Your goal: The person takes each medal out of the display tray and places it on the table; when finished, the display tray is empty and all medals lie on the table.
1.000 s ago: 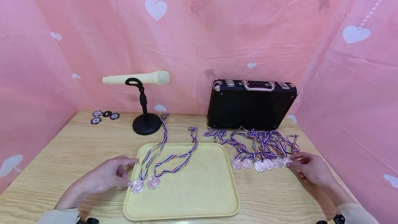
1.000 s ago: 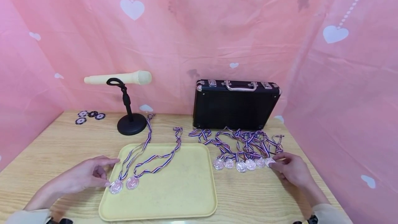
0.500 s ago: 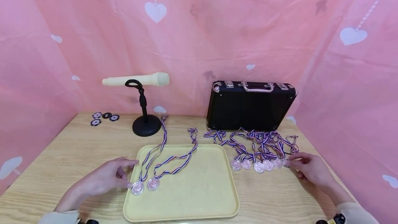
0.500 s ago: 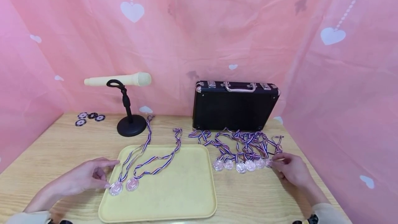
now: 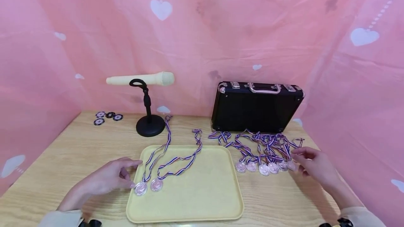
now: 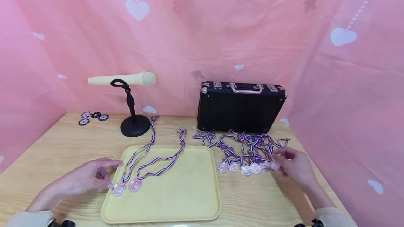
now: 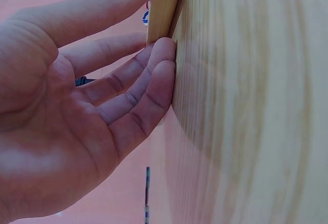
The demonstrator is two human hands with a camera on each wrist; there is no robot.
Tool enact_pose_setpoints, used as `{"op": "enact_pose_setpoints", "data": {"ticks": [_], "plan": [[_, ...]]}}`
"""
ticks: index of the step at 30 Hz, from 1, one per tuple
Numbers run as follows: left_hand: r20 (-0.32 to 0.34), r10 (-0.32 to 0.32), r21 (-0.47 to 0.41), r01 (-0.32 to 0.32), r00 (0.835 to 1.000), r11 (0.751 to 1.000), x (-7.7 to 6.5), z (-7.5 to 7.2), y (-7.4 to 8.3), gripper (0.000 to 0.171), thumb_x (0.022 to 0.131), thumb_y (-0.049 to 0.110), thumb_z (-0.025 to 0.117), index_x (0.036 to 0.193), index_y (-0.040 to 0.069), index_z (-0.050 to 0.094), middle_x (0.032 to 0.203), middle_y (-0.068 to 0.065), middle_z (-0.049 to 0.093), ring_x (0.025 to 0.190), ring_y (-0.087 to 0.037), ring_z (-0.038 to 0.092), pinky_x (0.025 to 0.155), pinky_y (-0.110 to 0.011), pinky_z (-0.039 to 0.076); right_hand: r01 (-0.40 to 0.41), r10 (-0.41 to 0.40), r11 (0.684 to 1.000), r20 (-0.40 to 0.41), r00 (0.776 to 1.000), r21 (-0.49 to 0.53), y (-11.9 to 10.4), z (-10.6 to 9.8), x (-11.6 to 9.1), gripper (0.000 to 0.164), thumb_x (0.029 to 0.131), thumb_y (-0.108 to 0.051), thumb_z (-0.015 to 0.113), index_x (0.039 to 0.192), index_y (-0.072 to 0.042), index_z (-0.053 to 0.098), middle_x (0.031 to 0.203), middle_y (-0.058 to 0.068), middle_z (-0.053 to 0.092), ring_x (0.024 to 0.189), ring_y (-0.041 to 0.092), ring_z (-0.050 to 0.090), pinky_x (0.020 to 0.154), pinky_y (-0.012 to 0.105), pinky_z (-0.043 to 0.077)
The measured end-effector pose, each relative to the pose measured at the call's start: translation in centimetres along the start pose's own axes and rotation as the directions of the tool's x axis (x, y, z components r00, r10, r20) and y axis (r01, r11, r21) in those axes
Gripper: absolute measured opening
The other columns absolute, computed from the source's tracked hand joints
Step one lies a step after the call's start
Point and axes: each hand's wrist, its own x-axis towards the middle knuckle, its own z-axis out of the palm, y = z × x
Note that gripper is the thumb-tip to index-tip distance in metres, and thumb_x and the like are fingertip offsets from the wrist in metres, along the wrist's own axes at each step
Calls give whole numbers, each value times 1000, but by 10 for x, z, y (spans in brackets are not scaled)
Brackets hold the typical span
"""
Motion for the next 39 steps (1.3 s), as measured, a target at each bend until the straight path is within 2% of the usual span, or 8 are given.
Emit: {"op": "enact_pose_setpoints", "data": {"ticks": [4, 9, 15, 19, 21, 31, 36, 39], "plan": [[-6, -8, 13, 8, 1000, 1000, 1, -1, 1, 72, 86, 12, 85, 149, -4, 56, 110, -7, 62, 81, -7, 59, 68, -23, 51, 93, -94, 994, 14, 996, 58, -43, 34, -2, 29, 100, -13, 72, 121, 7, 70, 76, 1, 69, 59, 11, 62, 53, 31, 57], [-15, -22, 8, 22, 1000, 1000, 3, -4, 3, 71, 85, 11, 86, 148, -4, 56, 123, -14, 61, 81, -10, 60, 65, -24, 51, 147, -181, 967, 151, 972, 209, -109, 97, -8, 28, 96, -10, 75, 118, 6, 71, 81, 12, 70, 59, 12, 63, 54, 31, 58], [-12, -20, -23, 19, 1000, 1000, 2, -3, 4, 73, 84, 8, 86, 148, -6, 55, 123, -16, 60, 79, -11, 61, 64, -23, 51, 157, -283, 932, 387, 877, 325, -179, 185, -27, 20, 93, -10, 78, 106, 4, 74, 78, 15, 72, 55, 14, 65, 52, 30, 58], [-10, -2, -48, 1, 1000, 999, 1, 1, 3, 73, 84, 6, 85, 148, -8, 54, 121, -14, 60, 78, -10, 61, 63, -23, 51, 131, -270, 949, 529, 804, 285, -207, 227, -41, 10, 90, -12, 83, 91, -5, 76, 69, 7, 70, 49, 12, 63, 47, 29, 56], [-15, -13, -45, 12, 1000, 999, 1, 1, 4, 72, 84, 6, 85, 147, -8, 55, 119, -14, 60, 79, -11, 61, 63, -23, 51, 125, -246, 962, 565, 787, 244, -214, 241, -47, 12, 88, -13, 85, 83, -10, 74, 63, 4, 67, 46, 11, 60, 45, 28, 54], [2, -23, -71, 23, 1000, 997, 0, 7, 4, 72, 82, 3, 86, 147, -7, 56, 121, -14, 60, 75, -12, 62, 61, -23, 50, 257, -238, 966, 471, 850, 24, -223, 272, -50, 38, 80, -28, 92, 57, -17, 64, 44, -8, 52, 34, 6, 52, 46, 26, 45], [-6, 1, -76, -1, 1000, 997, 0, 5, 2, 72, 83, 4, 86, 147, -7, 55, 117, -11, 60, 75, -10, 61, 61, -22, 50, 342, -262, 932, 420, 869, -125, -231, 281, -42, 54, 77, -39, 93, 45, -17, 55, 39, -11, 43, 44, 7, 48, 53, 25, 38], [-13, 1, -67, -1, 1000, 998, 1, 4, 2, 72, 83, 4, 86, 147, -7, 56, 122, -14, 60, 75, -11, 61, 62, -22, 50, 398, -298, 900, 415, 860, -177, -233, 280, -39, 52, 75, -39, 94, 48, -19, 54, 46, -12, 44, 55, 9, 46, 55, 25, 35]]}}
